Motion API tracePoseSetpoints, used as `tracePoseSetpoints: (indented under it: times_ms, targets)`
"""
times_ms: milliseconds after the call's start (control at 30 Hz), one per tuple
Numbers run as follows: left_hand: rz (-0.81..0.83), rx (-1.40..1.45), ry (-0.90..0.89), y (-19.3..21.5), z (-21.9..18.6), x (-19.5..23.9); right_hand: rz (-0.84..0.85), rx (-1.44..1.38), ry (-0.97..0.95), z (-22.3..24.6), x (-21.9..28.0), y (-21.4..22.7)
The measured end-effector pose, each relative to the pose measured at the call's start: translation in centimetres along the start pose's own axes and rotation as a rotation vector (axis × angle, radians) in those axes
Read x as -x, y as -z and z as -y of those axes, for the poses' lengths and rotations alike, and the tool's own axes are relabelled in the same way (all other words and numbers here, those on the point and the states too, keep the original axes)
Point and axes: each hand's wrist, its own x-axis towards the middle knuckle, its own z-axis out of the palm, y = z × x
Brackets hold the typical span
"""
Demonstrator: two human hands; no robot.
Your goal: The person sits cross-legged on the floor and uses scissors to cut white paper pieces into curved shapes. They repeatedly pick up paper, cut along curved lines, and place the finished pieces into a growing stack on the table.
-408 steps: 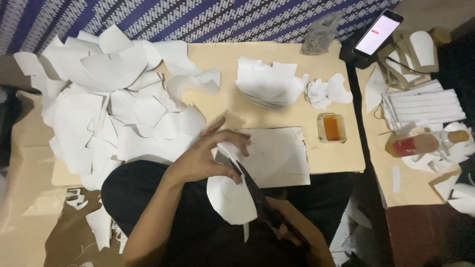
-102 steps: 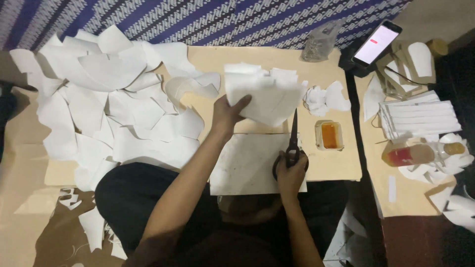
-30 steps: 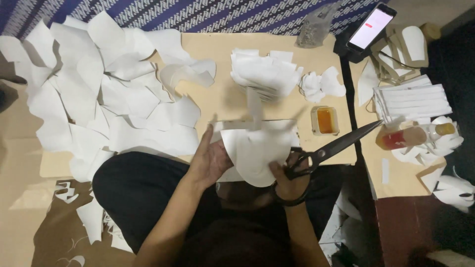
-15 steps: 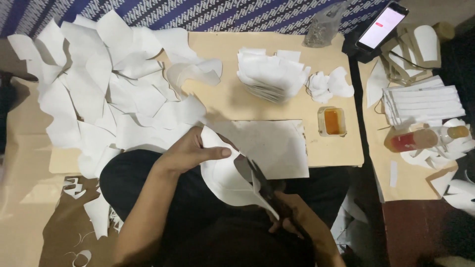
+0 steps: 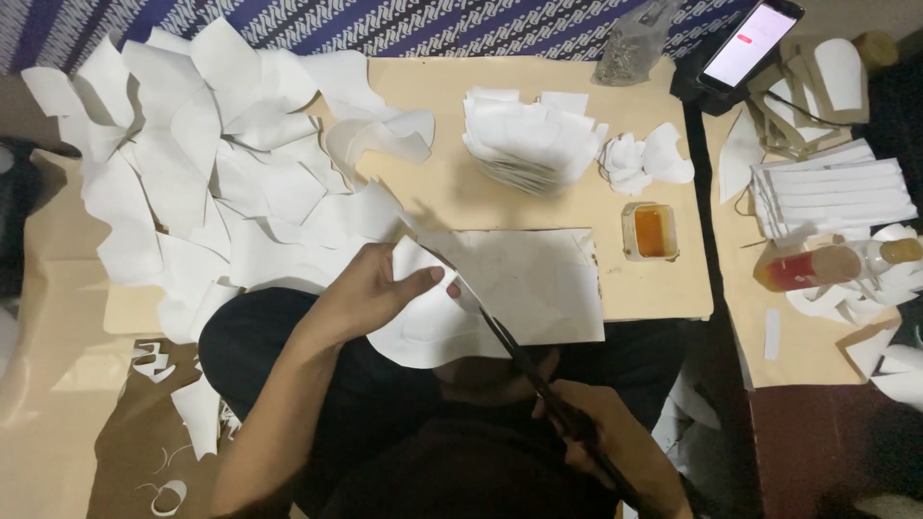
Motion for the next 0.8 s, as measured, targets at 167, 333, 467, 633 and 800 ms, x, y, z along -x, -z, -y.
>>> tracePoseSetpoints:
  times_ms: [167,333,467,633,800]
  targets:
    - [-0.247,0.108,0.319,-0.5,-1.9,-0.3,0.003,0.015,-0.035,0.5,0.4,-0.5]
    - [-0.200,0.161,0.099,-1.0,-1.7,0.5,-0.020,-0.069,-0.075,-3.2,-3.0,-0.9]
    - [-0.094,0.122,-0.010,-0.6,-2.4,1.7,0.026,0.048,-0.410,0.7,-3.6,-0.7]
    - [-0.028,0.158,-0.048,-0.3,-0.8,1.4,-0.032,-0.131,-0.424,-0.6,-3.4,-0.6]
    - [0.134,0.203,-0.342,-0.1,0.1,0.9,0.126,0.134,-0.170,-2.0,-3.8,-0.5]
